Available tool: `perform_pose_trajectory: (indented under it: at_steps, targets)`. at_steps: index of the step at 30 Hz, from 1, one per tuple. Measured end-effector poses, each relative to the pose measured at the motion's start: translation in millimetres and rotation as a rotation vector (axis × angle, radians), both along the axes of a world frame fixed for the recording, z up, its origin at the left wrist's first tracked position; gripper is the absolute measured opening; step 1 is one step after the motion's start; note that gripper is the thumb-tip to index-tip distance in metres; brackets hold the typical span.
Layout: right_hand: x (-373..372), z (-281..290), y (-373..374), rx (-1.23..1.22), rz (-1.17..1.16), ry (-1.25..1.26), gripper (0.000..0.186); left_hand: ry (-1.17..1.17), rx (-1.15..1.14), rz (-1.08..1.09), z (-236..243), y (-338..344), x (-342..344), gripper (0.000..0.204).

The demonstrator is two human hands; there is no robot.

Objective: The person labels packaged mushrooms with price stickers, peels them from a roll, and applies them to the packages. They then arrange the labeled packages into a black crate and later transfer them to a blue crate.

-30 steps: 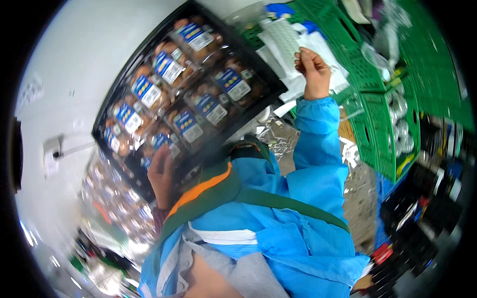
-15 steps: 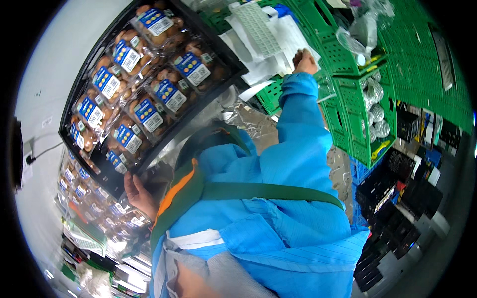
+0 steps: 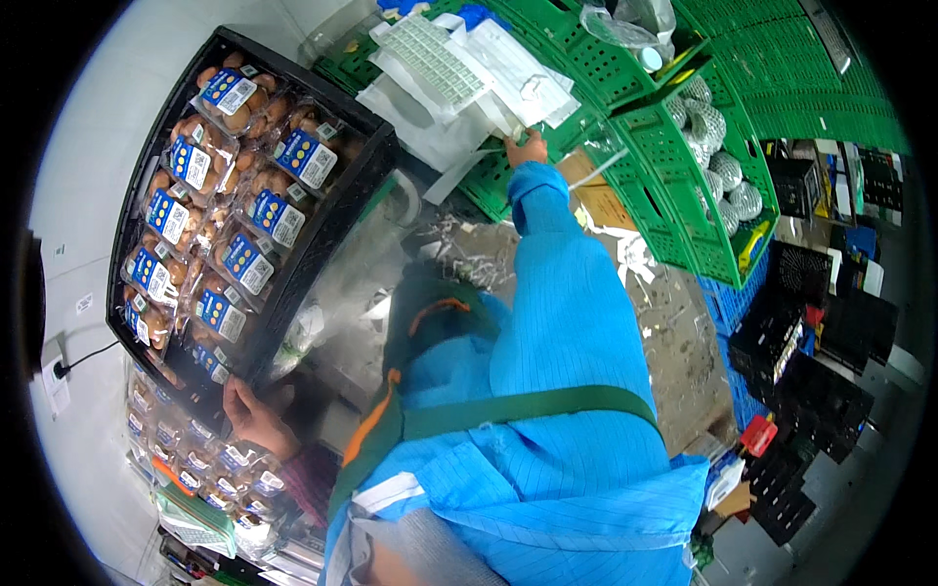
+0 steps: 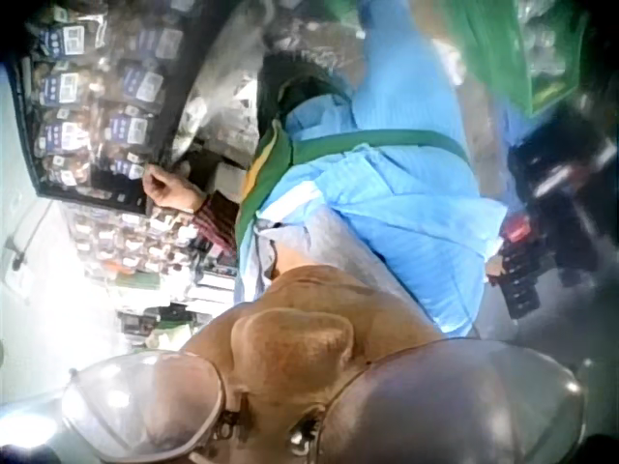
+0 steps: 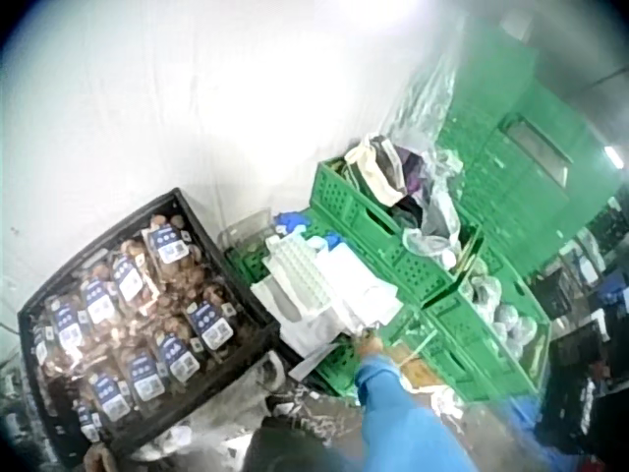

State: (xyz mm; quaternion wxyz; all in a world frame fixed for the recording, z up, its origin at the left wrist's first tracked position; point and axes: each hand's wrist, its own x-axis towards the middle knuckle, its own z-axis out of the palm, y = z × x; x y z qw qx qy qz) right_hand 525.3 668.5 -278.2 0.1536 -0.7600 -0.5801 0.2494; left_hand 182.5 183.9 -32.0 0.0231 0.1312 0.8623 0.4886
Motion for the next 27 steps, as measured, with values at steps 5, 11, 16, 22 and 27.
perform_pose_trajectory:
  at_steps: [5,11,16,22,27]
  targets:
    - [4.6,-7.6,25.8,-0.053,0.252,-0.155,0.04,0.018,0.054,-0.105,-4.1,13.6,67.9,0.018]
    - [66.8,17.4,-42.4,-0.135,0.376,-0.051,0.029,-0.463,0.147,-0.286,-27.2,25.7,178.4,0.017]
    - [103.0,28.0,-164.1,-0.442,0.532,0.325,0.028,-0.796,0.081,-0.614,-17.5,64.9,215.3,0.033]
    - [53.0,148.8,-288.7,-0.66,0.892,0.564,0.031,-1.059,0.104,-0.626,-48.6,91.7,233.2,0.051]
    - [44.3,162.8,-313.3,-0.848,1.079,0.73,0.036,-0.892,0.055,-0.737,-47.9,89.3,246.6,0.031]
